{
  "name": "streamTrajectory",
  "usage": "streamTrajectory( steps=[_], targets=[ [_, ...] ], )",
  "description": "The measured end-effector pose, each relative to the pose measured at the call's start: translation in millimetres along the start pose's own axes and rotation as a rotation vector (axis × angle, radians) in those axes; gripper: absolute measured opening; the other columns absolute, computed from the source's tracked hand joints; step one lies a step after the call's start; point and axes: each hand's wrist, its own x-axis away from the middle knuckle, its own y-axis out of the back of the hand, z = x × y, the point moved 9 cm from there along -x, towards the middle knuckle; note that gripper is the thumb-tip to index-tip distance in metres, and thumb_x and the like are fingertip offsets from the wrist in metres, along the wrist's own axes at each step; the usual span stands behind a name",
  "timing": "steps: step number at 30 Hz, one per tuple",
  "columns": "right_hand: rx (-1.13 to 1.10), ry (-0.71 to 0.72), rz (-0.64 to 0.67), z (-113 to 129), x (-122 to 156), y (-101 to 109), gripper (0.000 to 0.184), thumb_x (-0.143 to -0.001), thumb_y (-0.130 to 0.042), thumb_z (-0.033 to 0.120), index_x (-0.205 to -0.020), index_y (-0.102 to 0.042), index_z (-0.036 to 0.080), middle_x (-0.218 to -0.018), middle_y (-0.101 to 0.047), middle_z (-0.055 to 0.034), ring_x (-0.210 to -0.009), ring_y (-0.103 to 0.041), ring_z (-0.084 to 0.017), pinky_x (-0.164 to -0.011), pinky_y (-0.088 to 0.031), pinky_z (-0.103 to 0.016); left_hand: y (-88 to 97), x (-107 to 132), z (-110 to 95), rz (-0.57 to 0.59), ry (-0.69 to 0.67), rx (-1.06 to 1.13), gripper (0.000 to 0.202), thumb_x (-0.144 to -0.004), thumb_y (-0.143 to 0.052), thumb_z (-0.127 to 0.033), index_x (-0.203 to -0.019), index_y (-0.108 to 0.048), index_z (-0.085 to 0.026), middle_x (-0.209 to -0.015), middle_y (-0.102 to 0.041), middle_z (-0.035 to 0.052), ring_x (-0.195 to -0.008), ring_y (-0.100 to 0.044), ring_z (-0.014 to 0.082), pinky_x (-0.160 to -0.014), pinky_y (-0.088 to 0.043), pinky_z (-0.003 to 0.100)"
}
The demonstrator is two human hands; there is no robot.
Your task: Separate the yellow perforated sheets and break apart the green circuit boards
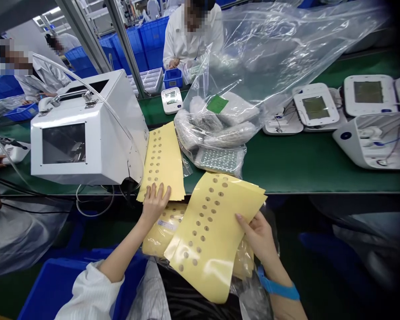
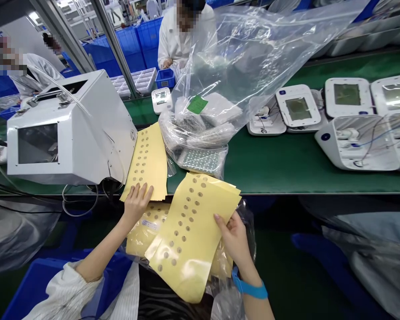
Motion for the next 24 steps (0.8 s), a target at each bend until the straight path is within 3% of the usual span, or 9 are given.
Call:
streamTrajectory(
  steps=[5,10,12,14,16,19,21,24],
  targets=[
    [0.074,0.031,-0.033,8,0,4,0.044,-0.068,-0.08,0.043,-0.105,-0.064,0.023,-0.106,-0.072,-0.0073,-0.091,-0.07,-0.023,-0.078,-0.06,-0.035,10.0,0,-13,0.02,-0.034,-0.116,0.04,-0.089,-0.042,-0.015,-0.125,-0.059,-0.015,-0.134,-0.055,0.0195,-0.131,-0.042,0.0422,-0.107,-0.031,0.061],
    [0.152,0.063,-0.066,10,-4,14,0.046,-0.069,-0.079,0.044,-0.108,-0.064,0.024,-0.112,-0.069,-0.008,-0.094,-0.069,-0.024,-0.079,-0.06,-0.036,26.1,5,-31,-0.03,-0.102,-0.231,0.05,-0.084,-0.055,-0.036,-0.129,-0.053,-0.014,-0.136,-0.051,0.0206,-0.131,-0.038,0.0466,-0.103,-0.028,0.068],
    [0.14,0.072,-0.06,11,-4,14,0.044,-0.069,-0.079,0.044,-0.106,-0.064,0.024,-0.111,-0.07,-0.0076,-0.094,-0.069,-0.024,-0.078,-0.06,-0.036,36.4,10,-44,-0.141,-0.135,-0.149,0.047,-0.083,-0.058,-0.033,-0.126,-0.054,-0.015,-0.135,-0.052,0.0195,-0.13,-0.039,0.0436,-0.105,-0.029,0.066],
    [0.114,0.059,-0.055,11,-3,15,0.042,-0.068,-0.079,0.043,-0.102,-0.064,0.024,-0.107,-0.072,-0.0073,-0.091,-0.07,-0.024,-0.078,-0.06,-0.037,45.5,18,-59,-0.258,-0.155,0.029,0.035,-0.085,-0.056,-0.024,-0.119,-0.057,-0.016,-0.123,-0.06,0.0163,-0.123,-0.048,0.0349,-0.104,-0.038,0.055],
    [0.086,0.044,-0.04,13,-2,16,0.04,-0.068,-0.081,0.042,-0.1,-0.065,0.024,-0.104,-0.073,-0.0067,-0.09,-0.07,-0.024,-0.078,-0.06,-0.038,46.8,24,-69,-0.299,-0.109,0.287,0.03,-0.085,-0.056,-0.019,-0.114,-0.057,-0.019,-0.113,-0.063,0.0123,-0.114,-0.055,0.0273,-0.098,-0.046,0.045],
    [0.038,0.05,0.015,18,0,13,0.039,-0.069,-0.081,0.038,-0.102,-0.065,0.026,-0.106,-0.072,-0.005,-0.094,-0.07,-0.023,-0.08,-0.06,-0.036,24.7,23,-73,-0.141,0.099,0.734,0.048,-0.082,-0.064,-0.028,-0.126,-0.048,-0.021,-0.122,-0.058,0.0113,-0.113,-0.056,0.0249,-0.097,-0.048,0.041],
    [0.017,0.05,0.06,21,0,7,0.039,-0.069,-0.081,0.037,-0.103,-0.065,0.026,-0.108,-0.072,-0.0046,-0.096,-0.069,-0.023,-0.081,-0.06,-0.036,0.8,22,-76,0.06,0.245,1.03,0.06,-0.08,-0.067,-0.035,-0.132,-0.04,-0.022,-0.13,-0.054,0.012,-0.117,-0.055,0.0252,-0.098,-0.048,0.04],
    [0.028,0.043,0.094,23,-5,-4,0.038,-0.069,-0.08,0.039,-0.102,-0.066,0.026,-0.11,-0.071,-0.0045,-0.098,-0.069,-0.024,-0.083,-0.059,-0.038,-31.0,24,-85,0.381,0.389,1.371,0.057,-0.084,-0.063,-0.04,-0.134,-0.04,-0.025,-0.134,-0.054,0.0105,-0.118,-0.056,0.0253,-0.096,-0.049,0.038]
  ],
)
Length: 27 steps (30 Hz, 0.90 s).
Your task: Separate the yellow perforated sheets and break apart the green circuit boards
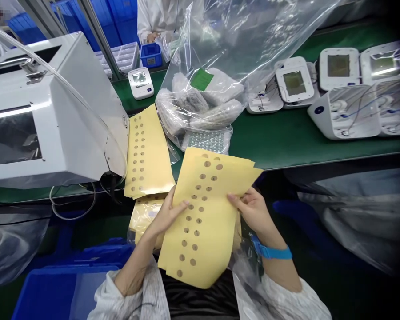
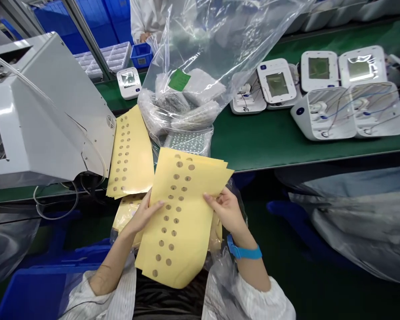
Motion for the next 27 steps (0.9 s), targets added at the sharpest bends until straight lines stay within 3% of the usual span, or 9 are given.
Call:
streamTrajectory(
  steps=[2,7,13,16,19,21,23,25,27],
  targets=[
    [0.029,0.001,-0.007,-1,-6,-7,0.04,-0.068,-0.08,0.04,-0.103,-0.066,0.025,-0.112,-0.07,-0.0048,-0.098,-0.069,-0.025,-0.084,-0.059,-0.039,-0.3,-5,11,0.051,0.084,0.112,0.055,-0.085,-0.061,-0.041,-0.135,-0.041,-0.027,-0.137,-0.053,0.0085,-0.118,-0.057,0.0254,-0.095,-0.051,0.038],
    [0.137,0.054,-0.115,-1,-17,-14,0.048,-0.064,-0.082,0.042,-0.104,-0.063,0.021,-0.107,-0.072,-0.008,-0.093,-0.069,-0.025,-0.082,-0.059,-0.039,13.6,-11,27,0.017,0.119,0.156,0.06,-0.085,-0.062,-0.043,-0.139,-0.04,-0.031,-0.141,-0.05,0.0061,-0.118,-0.058,0.0272,-0.093,-0.053,0.04],
    [0.185,0.032,-0.115,-10,-17,-14,0.053,-0.073,-0.074,0.045,-0.119,-0.057,0.025,-0.097,-0.074,-0.0059,-0.079,-0.071,-0.024,-0.067,-0.06,-0.037,24.1,-10,33,-0.003,0.135,0.171,0.06,-0.086,-0.06,-0.042,-0.141,-0.038,-0.031,-0.141,-0.051,0.0065,-0.119,-0.057,0.028,-0.095,-0.052,0.042],
    [0.226,0.137,-0.241,4,-13,14,0.041,-0.074,-0.074,0.045,-0.105,-0.064,0.022,-0.103,-0.072,-0.0069,-0.089,-0.07,-0.025,-0.076,-0.059,-0.038,28.0,-10,29,-0.044,0.096,0.162,0.056,-0.087,-0.06,-0.038,-0.138,-0.042,-0.029,-0.139,-0.053,0.0068,-0.119,-0.057,0.0278,-0.095,-0.052,0.041],
    [0.325,0.18,-0.448,23,-8,61,0.029,-0.081,-0.066,0.04,-0.1,-0.064,0.019,-0.107,-0.071,-0.0068,-0.097,-0.068,-0.022,-0.082,-0.057,-0.033,29.0,-9,27,-0.069,0.082,0.158,0.052,-0.086,-0.06,-0.035,-0.135,-0.044,-0.027,-0.135,-0.056,0.0074,-0.115,-0.06,0.0276,-0.09,-0.055,0.04],
    [0.486,0.111,-0.575,29,-5,91,0.03,-0.093,-0.044,0.038,-0.104,-0.063,0.018,-0.101,-0.071,-0.0057,-0.093,-0.068,-0.017,-0.076,-0.057,-0.026,29.2,-8,26,-0.08,0.078,0.138,0.049,-0.086,-0.06,-0.033,-0.133,-0.046,-0.026,-0.132,-0.057,0.0076,-0.115,-0.059,0.0277,-0.088,-0.055,0.038],
    [0.624,0.042,-0.678,30,-2,113,0.059,-0.098,-0.008,0.032,-0.1,-0.065,0.016,-0.09,-0.07,-0.0056,-0.082,-0.067,-0.013,-0.065,-0.053,-0.023,30.0,-8,25,-0.094,0.08,0.109,0.046,-0.086,-0.06,-0.033,-0.129,-0.049,-0.025,-0.129,-0.059,0.0078,-0.115,-0.059,0.0274,-0.088,-0.054,0.038],
    [0.656,0.059,-0.666,27,-3,121,0.078,-0.094,0.01,0.031,-0.097,-0.066,0.016,-0.082,-0.066,-0.0065,-0.069,-0.064,-0.011,-0.056,-0.046,-0.024,30.6,-8,24,-0.106,0.084,0.087,0.043,-0.085,-0.06,-0.034,-0.126,-0.051,-0.024,-0.126,-0.061,0.0076,-0.113,-0.06,0.0268,-0.089,-0.054,0.038],
    [0.646,0.161,-0.527,23,-7,115,0.073,-0.096,0.003,0.045,-0.1,-0.066,0.02,-0.077,-0.064,-0.0064,-0.053,-0.054,-0.01,-0.049,-0.038,-0.026,30.3,-8,22,-0.11,0.076,0.081,0.043,-0.085,-0.061,-0.034,-0.126,-0.052,-0.024,-0.125,-0.062,0.007,-0.112,-0.061,0.0263,-0.09,-0.053,0.039]
  ],
)
